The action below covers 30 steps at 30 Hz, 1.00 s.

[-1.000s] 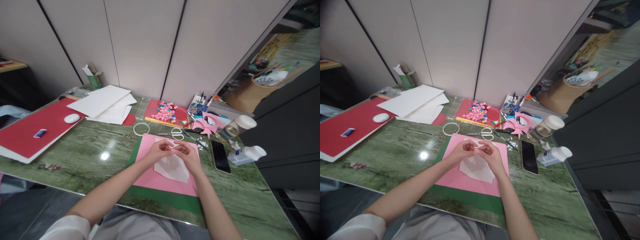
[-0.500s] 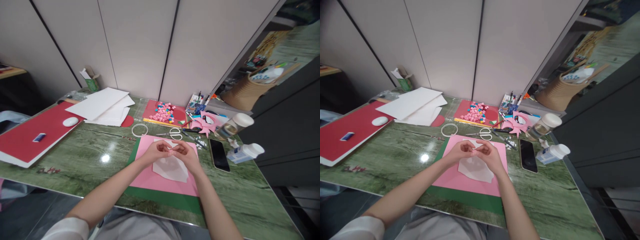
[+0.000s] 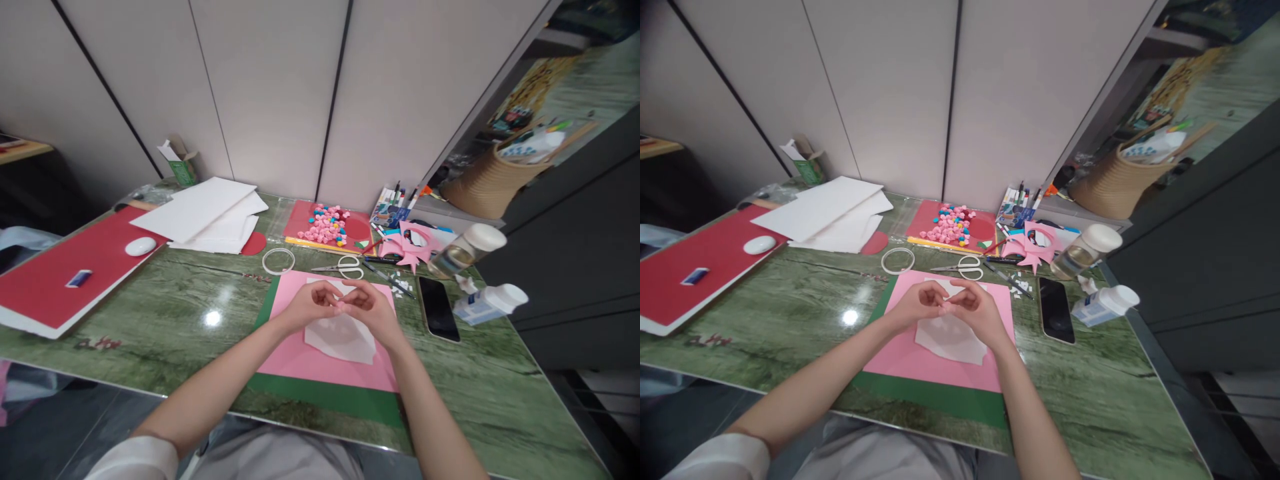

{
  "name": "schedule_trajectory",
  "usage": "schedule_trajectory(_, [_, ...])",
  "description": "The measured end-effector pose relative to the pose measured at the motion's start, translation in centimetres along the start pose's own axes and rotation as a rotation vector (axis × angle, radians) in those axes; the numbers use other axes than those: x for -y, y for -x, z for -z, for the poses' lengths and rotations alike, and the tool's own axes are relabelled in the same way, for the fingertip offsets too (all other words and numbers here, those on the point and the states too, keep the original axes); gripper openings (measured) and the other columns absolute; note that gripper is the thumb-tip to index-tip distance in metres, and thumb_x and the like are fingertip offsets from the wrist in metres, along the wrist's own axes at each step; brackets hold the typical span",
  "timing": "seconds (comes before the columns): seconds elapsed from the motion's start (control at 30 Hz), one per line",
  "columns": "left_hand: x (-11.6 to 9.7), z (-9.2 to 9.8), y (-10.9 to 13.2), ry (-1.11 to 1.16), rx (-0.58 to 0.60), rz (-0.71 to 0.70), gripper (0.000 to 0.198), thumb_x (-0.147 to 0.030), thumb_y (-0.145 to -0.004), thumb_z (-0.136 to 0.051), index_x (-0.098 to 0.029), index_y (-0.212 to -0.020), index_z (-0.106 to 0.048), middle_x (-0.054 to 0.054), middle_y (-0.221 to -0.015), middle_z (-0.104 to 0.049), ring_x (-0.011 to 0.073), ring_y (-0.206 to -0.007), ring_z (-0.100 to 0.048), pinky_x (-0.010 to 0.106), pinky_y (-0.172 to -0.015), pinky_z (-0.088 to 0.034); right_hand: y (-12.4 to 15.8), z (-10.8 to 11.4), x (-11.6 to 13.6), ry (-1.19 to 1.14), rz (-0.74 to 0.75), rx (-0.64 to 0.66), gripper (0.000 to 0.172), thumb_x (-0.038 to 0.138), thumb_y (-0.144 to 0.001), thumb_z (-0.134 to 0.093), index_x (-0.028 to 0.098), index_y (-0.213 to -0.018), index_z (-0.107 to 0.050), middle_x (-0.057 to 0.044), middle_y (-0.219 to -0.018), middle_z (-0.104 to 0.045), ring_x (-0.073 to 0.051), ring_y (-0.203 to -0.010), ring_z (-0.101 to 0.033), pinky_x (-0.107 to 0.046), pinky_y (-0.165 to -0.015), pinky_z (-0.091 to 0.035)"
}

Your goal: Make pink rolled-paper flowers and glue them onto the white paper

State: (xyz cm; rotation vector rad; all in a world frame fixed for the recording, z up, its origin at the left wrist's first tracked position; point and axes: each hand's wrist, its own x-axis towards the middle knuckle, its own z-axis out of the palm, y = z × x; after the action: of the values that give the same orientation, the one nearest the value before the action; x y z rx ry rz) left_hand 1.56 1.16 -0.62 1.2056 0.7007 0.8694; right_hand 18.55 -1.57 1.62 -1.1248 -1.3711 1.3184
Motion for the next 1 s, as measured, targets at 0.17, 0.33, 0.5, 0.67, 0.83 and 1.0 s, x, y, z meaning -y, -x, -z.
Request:
schedule_trajectory(0.17, [-0.4,0.2,0.0,-0.019,0.032,0.007,0.034,-0.028,-0.057,-0.075,-0.015,-0.085,-0.06,0.001,-0.065,-0.059,0.0107,-0.06,-0.054,0.023,-0.058,-0.041,0.1,0.0,0.1,0.007,0.006,0.023,0.043,0.028,-0.065,-0.071,0.024,-0.105,-0.054,0.001,-0.075,-0.065,-0.015,-0.072,-0.062,-0.031,-0.072,-0.049])
schedule_trajectory(0.33, [-0.2,0.1,-0.2,-0.022,0.01,0.021,0.032,-0.03,-0.059,-0.074,-0.015,-0.085,-0.061,0.001,-0.066,-0.057,0.0104,-0.061,-0.053,0.022,-0.058,-0.039,-0.1,0.1,-0.4,0.031,0.027,0.0,0.042,0.031,-0.066,-0.069,0.022,-0.104,-0.054,-0.001,-0.076,-0.064,-0.015,-0.072,-0.061,-0.032,-0.071,-0.049])
schedule_trajectory(0.5, [0.2,-0.2,-0.4,0.068,-0.01,0.025,0.035,-0.03,-0.058,-0.075,-0.016,-0.088,-0.062,-0.001,-0.068,-0.055,0.01,-0.064,-0.051,0.022,-0.061,-0.037,-0.3,-0.1,-0.9,0.049,0.048,-0.064,0.038,0.034,-0.068,-0.067,0.021,-0.102,-0.055,-0.002,-0.076,-0.062,-0.015,-0.073,-0.059,-0.03,-0.069,-0.048])
schedule_trajectory(0.67, [0.0,-0.3,-0.3,0.07,-0.021,0.023,0.033,-0.029,-0.058,-0.075,-0.016,-0.085,-0.062,-0.001,-0.066,-0.055,0.0091,-0.062,-0.05,0.022,-0.06,-0.036,-0.3,-0.2,-1.1,0.034,0.034,-0.077,0.036,0.033,-0.068,-0.067,0.022,-0.101,-0.056,-0.001,-0.076,-0.061,-0.014,-0.072,-0.058,-0.029,-0.068,-0.047])
schedule_trajectory(0.83, [0.0,-0.1,-0.4,0.077,-0.002,0.021,0.032,-0.028,-0.059,-0.074,-0.015,-0.084,-0.061,-0.001,-0.066,-0.055,0.0089,-0.062,-0.051,0.022,-0.06,-0.037,-0.3,-0.3,-1.3,0.019,0.036,-0.041,0.034,0.029,-0.071,-0.065,0.023,-0.102,-0.055,0.0,-0.078,-0.059,-0.013,-0.074,-0.058,-0.027,-0.07,-0.046])
schedule_trajectory(1.0, [0.0,0.0,-0.3,-0.015,0.004,0.01,0.029,-0.028,-0.062,-0.072,-0.015,-0.085,-0.06,-0.002,-0.063,-0.053,0.0085,-0.058,-0.049,0.022,-0.057,-0.036,-0.3,-0.4,-1.1,0.03,0.036,-0.022,0.035,0.029,-0.07,-0.066,0.022,-0.102,-0.054,0.0,-0.077,-0.059,-0.013,-0.074,-0.058,-0.028,-0.07,-0.047])
